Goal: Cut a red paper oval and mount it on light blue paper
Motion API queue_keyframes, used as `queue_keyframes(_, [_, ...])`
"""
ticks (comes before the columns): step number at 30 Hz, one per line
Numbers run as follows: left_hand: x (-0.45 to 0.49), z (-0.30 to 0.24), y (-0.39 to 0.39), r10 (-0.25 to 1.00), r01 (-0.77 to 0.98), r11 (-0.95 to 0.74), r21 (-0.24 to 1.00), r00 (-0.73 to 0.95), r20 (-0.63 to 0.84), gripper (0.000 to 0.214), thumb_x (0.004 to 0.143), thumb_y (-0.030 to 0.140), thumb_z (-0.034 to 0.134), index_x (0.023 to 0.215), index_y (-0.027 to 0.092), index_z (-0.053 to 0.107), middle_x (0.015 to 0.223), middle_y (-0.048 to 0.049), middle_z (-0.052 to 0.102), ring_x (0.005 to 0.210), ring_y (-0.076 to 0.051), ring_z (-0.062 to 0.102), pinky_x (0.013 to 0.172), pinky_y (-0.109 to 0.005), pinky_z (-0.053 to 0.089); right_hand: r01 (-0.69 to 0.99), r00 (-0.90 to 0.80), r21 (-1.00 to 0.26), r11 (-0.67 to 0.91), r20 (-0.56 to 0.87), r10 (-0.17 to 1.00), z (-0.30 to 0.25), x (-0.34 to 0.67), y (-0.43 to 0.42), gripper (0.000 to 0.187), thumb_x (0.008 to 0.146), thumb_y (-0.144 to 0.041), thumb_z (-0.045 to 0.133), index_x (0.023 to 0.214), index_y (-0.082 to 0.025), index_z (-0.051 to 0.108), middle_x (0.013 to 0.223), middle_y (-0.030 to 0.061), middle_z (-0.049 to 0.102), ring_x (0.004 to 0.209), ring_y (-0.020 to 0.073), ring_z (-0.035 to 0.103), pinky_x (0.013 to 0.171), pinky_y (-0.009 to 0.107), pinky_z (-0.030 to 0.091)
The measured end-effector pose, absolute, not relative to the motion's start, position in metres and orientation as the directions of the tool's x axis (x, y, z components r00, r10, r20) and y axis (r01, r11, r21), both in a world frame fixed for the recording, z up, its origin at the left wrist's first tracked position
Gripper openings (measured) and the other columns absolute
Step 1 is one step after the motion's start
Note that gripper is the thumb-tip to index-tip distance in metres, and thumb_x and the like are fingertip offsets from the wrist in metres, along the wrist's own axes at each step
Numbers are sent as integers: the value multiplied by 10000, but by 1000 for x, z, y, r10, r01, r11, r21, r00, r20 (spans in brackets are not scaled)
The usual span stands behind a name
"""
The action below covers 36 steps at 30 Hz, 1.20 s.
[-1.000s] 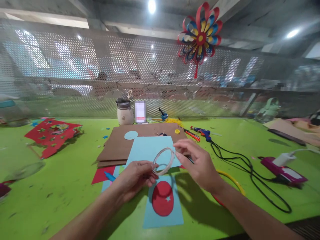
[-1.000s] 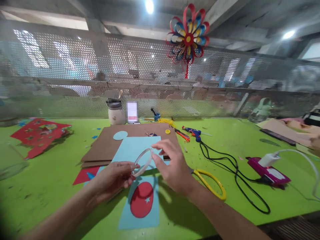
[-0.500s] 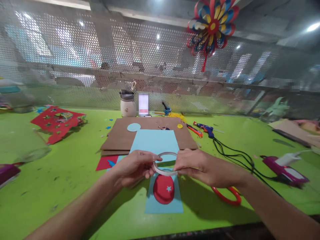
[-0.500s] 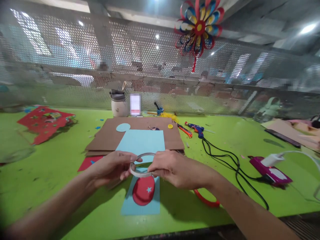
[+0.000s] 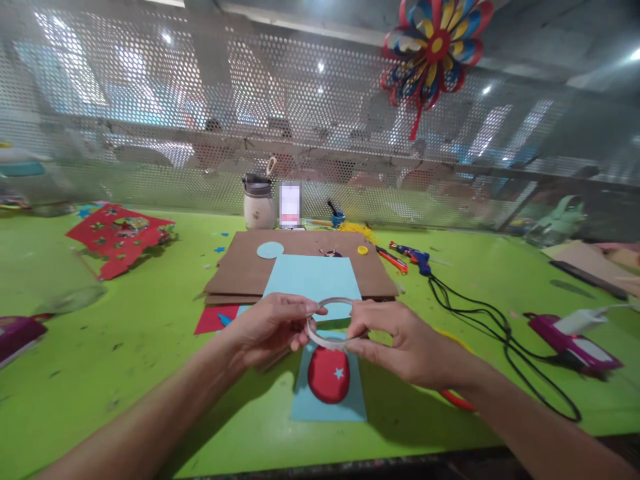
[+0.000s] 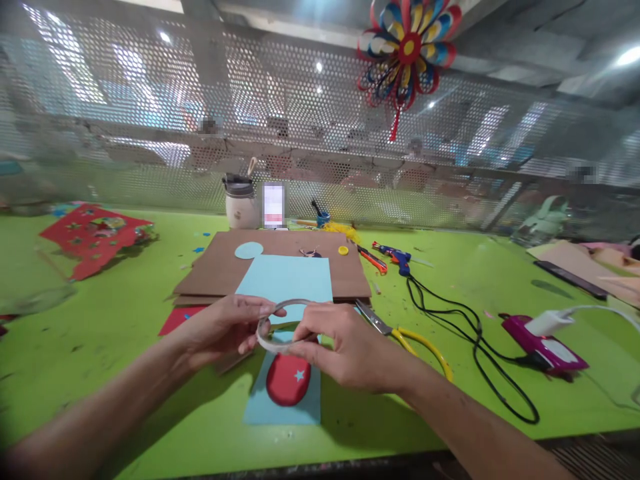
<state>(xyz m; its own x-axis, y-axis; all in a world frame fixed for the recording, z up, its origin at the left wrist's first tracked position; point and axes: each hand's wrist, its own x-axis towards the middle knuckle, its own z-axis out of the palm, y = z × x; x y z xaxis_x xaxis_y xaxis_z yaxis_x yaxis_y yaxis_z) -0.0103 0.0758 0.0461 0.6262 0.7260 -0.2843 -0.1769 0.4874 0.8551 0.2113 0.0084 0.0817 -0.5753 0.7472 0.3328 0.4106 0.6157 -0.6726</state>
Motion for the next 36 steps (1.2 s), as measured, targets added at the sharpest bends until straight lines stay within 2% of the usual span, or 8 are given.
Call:
queue_keyframes(5, [-8,49,75,757,-131,445,886,584,-294,147,826,195,666,831,53,703,576,-57,648,426,-78,553,421,-151,460,407,-483,-721,561,352,802,73,204,9,213,896,-264,613,708,-169,583,687,-20,562,648,117,489,636,250,372])
queue_keyframes(9, [-11,49,82,829,-78,359,930,484,-280,358,855,434,625,826,80,668,650,-101,671,531,-143,598,462,-216,474,376,-371,-789,487,353,859,66,203,17,218,867,-313,634,704,-182,571,675,-28,540,634,125,476,611,257,367])
queue_keyframes(11, [-14,53,82,909,-83,264,961,354,-219,362,845,486,622,804,127,632,644,-44,635,562,-122,566,485,-190,442,384,-319,-799,462,355,879,64,204,22,189,861,-317,637,738,-180,595,695,-20,552,660,134,491,630,266,377])
queue_keyframes(14, [-11,65,68,981,-28,13,1000,195,-7,262,789,381,717,716,164,590,651,27,570,613,-83,498,570,-153,407,419,-250,-790,447,373,894,62,207,25,175,865,-326,631,775,-176,620,710,-10,567,682,144,505,644,278,388])
queue_keyframes(16, [-3,74,52,933,193,-271,943,293,208,205,809,354,679,749,167,620,696,10,587,669,-117,524,609,-198,419,440,-220,-772,459,403,889,61,208,26,188,865,-338,631,771,-176,624,700,-7,567,678,148,508,637,282,391])
queue_keyframes(21, [15,84,26,843,431,-495,754,448,297,161,871,314,571,791,178,604,783,-32,632,715,-164,572,652,-268,434,462,-160,-717,522,512,844,61,203,22,144,856,-285,635,769,-172,619,716,5,573,695,157,540,637,289,416])
queue_keyframes(27, [12,79,31,753,390,-635,666,505,422,148,898,172,492,885,184,639,834,-41,651,748,-157,599,693,-262,451,448,-181,-683,578,563,806,63,201,17,139,870,-288,626,785,-180,619,709,4,579,671,153,539,620,288,413])
queue_keyframes(36, [12,78,30,726,357,-671,650,494,478,170,889,177,551,888,196,720,830,-55,687,781,-173,631,714,-259,460,435,-210,-695,572,539,815,61,203,16,129,882,-274,621,799,-174,621,742,6,589,697,150,552,645,279,426])
